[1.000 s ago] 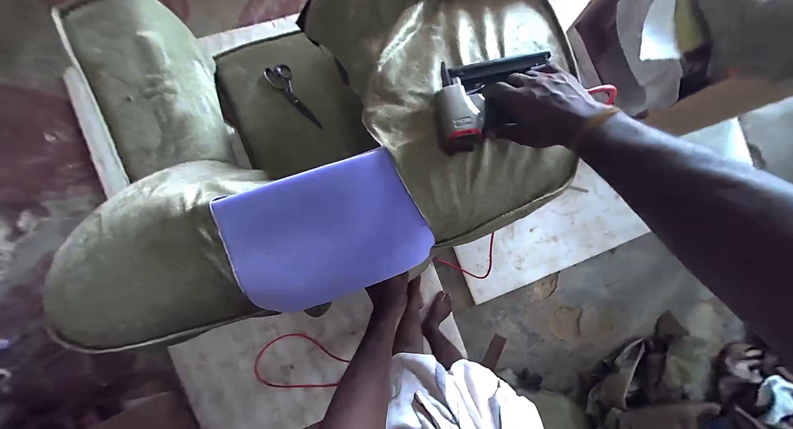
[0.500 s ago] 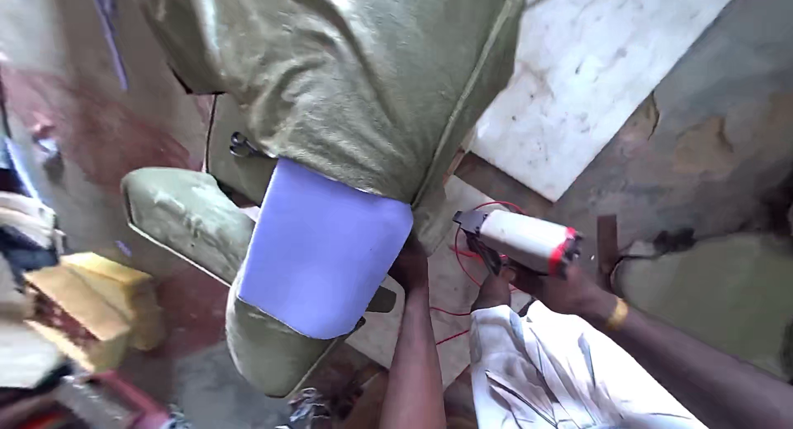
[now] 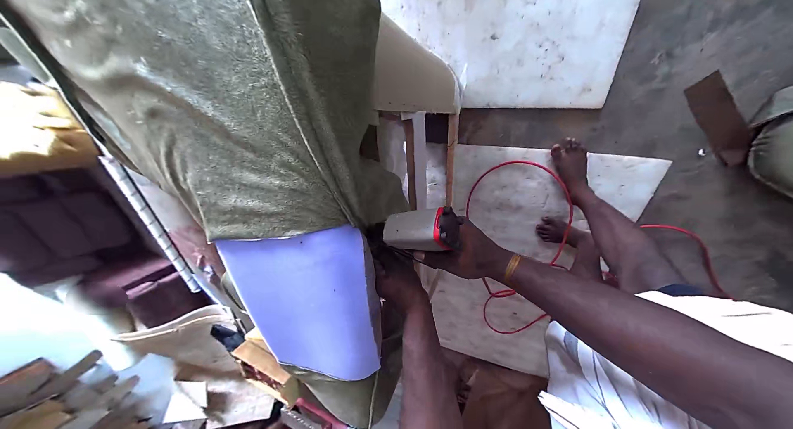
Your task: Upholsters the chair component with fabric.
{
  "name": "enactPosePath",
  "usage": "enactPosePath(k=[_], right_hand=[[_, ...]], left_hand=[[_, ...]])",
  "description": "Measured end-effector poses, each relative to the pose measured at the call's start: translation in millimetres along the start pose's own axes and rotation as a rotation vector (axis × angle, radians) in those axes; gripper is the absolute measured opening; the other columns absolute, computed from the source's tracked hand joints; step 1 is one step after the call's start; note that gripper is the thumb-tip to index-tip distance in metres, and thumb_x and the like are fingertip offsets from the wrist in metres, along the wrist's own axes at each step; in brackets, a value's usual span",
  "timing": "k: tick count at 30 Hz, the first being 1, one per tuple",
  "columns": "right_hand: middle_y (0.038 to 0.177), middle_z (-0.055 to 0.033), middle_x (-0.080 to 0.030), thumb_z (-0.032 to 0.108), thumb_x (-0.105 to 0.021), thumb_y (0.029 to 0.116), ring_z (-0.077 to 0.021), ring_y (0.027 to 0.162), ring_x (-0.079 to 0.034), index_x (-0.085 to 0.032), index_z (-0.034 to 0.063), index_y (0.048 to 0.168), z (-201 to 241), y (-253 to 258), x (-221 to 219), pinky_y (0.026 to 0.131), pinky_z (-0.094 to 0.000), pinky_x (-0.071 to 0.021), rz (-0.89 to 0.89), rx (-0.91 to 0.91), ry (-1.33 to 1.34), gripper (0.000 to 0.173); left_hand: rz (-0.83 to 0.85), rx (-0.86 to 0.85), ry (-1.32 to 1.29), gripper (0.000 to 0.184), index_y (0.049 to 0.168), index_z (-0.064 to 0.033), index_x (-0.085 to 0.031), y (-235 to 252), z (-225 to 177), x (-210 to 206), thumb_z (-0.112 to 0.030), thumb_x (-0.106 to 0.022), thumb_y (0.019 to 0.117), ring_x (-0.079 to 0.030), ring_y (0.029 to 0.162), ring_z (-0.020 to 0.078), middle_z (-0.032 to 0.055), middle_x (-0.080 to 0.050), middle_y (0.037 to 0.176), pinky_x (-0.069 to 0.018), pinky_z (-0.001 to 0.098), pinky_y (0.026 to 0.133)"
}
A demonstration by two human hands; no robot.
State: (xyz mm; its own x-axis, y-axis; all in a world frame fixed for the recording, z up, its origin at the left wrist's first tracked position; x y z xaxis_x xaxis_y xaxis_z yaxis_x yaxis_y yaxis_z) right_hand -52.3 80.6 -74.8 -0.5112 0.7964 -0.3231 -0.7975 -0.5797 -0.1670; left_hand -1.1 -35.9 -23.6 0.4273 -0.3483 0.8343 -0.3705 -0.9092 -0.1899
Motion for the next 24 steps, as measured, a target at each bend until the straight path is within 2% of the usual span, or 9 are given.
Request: enactPosePath(k=[4,7,13,16,18,20,22,23,24], right_hand=[[0.086,-0.0035,-0.074,0.024,-0.078,0.0859,-0.0035,0.082,-0.07,-0.072,0.0045,0.098,-2.7,5.3,-1.9,0.075,-0.0241,-0.0576,-0.015,0.102,-0.099,0.024],[0.089,-0.0038,-0.075,0.025,-0.078,0.0858,-0.004,0.086,-0.071,-0.072,0.005,0.101,-5.1,3.9,-5.1,0.078,-0.0243,-0.058,0.005,0.121,-0.114,0.025],[0.093,-0.0026,-0.075,0.021,-0.078,0.0882,-0.0004,0.089,-0.07,-0.071,0.0039,0.104,-3.9,-5.5,-14.6,0.082,-0.0202,-0.0577,-0.039,0.062,-0.046,0.024],[0.093,-0.0059,-0.075,0.021,-0.077,0.0876,-0.0046,0.09,-0.071,-0.071,0.0022,0.105,-6.5,-6.4,-14.8,0.082,-0.0232,-0.0582,-0.036,0.112,-0.071,0.026],[0.092,-0.0062,-0.074,0.022,-0.077,0.088,-0.005,0.088,-0.071,-0.071,0.0023,0.103,-4.7,-5.7,-12.7,0.081,-0.0234,-0.0577,-0.013,0.09,-0.09,0.025],[0.091,-0.0058,-0.074,0.023,-0.077,0.0869,-0.006,0.087,-0.071,-0.071,0.0032,0.102,-5.8,-7.3,-14.1,0.08,-0.0256,-0.0582,0.021,0.04,-0.075,0.026],[0.091,-0.0066,-0.074,0.02,-0.079,0.0846,-0.009,0.086,-0.072,-0.071,0.0033,0.103,-5.2,-9.1,-12.8,0.079,-0.0298,-0.0595,0.044,0.023,-0.058,0.026],[0.089,-0.005,-0.074,0.02,-0.079,0.0845,-0.009,0.083,-0.071,-0.071,0.0053,0.103,-2.1,-11.7,-12.0,0.077,-0.0307,-0.0599,0.057,-0.019,-0.077,0.025],[0.088,-0.0046,-0.073,0.022,-0.079,0.0855,-0.0104,0.081,-0.071,-0.071,0.0061,0.103,4.0,-15.7,-10.7,0.076,-0.0332,-0.06,0.072,-0.114,-0.098,0.025]], left_hand=[[-0.052,0.048,-0.089,0.041,0.117,-0.0028,-0.067,5.9,5.4,-6.2,-0.036,-0.045,0.1106,-0.067,0.099,0.0118,0.0081,-0.07,0.105,-0.0546,0.0349,0.093],[-0.058,0.077,-0.152,0.038,0.115,-0.0048,-0.069,7.8,12.2,-7.2,-0.037,-0.049,0.1094,-0.068,0.093,0.0124,0.0069,-0.07,0.101,-0.0569,0.0354,0.087],[-0.014,0.094,-0.09,0.04,0.121,-0.0039,-0.067,4.9,6.1,-1.4,-0.036,-0.046,0.1105,-0.067,0.098,0.0131,0.0083,-0.07,0.106,-0.055,0.0351,0.09],[0.017,0.102,-0.097,0.039,0.121,-0.0036,-0.066,3.6,2.5,1.2,-0.035,-0.044,0.1111,-0.066,0.093,0.011,0.0071,-0.069,0.103,-0.0553,0.0329,0.087],[0.031,0.094,-0.161,0.037,0.12,-0.0041,-0.064,1.8,-0.3,0.2,-0.034,-0.043,0.1114,-0.065,0.087,0.0066,0.003,-0.067,0.099,-0.0559,0.0274,0.083],[0.019,0.115,-0.169,0.036,0.119,-0.0059,-0.064,0.5,-0.4,2.1,-0.036,-0.045,0.1108,-0.065,0.086,0.0073,0.0025,-0.067,0.098,-0.0563,0.0285,0.08],[0.057,0.152,-0.142,0.042,0.127,-0.0047,-0.063,-1.7,-1.7,3.4,-0.038,-0.044,0.1108,-0.066,0.101,0.0152,0.0092,-0.069,0.111,-0.0546,0.0387,0.091],[0.079,0.179,-0.127,0.043,0.131,-0.0056,-0.061,-3.7,-1.2,3.3,-0.038,-0.043,0.1111,-0.066,0.101,0.0155,0.0098,-0.069,0.113,-0.055,0.0393,0.091],[0.098,0.218,-0.125,0.042,0.133,-0.0068,-0.06,-7.7,1.1,3.6,-0.037,-0.041,0.1117,-0.065,0.091,0.0136,0.0084,-0.068,0.108,-0.0565,0.0358,0.08]])
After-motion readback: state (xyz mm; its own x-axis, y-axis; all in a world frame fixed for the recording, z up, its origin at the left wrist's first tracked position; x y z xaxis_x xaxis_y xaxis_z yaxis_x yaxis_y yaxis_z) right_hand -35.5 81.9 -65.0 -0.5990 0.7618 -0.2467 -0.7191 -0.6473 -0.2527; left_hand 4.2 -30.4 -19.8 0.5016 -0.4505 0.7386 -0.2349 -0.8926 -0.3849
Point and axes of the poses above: each hand's wrist, its own y-axis towards the middle knuckle, its own x-axis out of the back of the hand, z = x × y, the point moved 2 cm from there along y, towards the middle knuckle
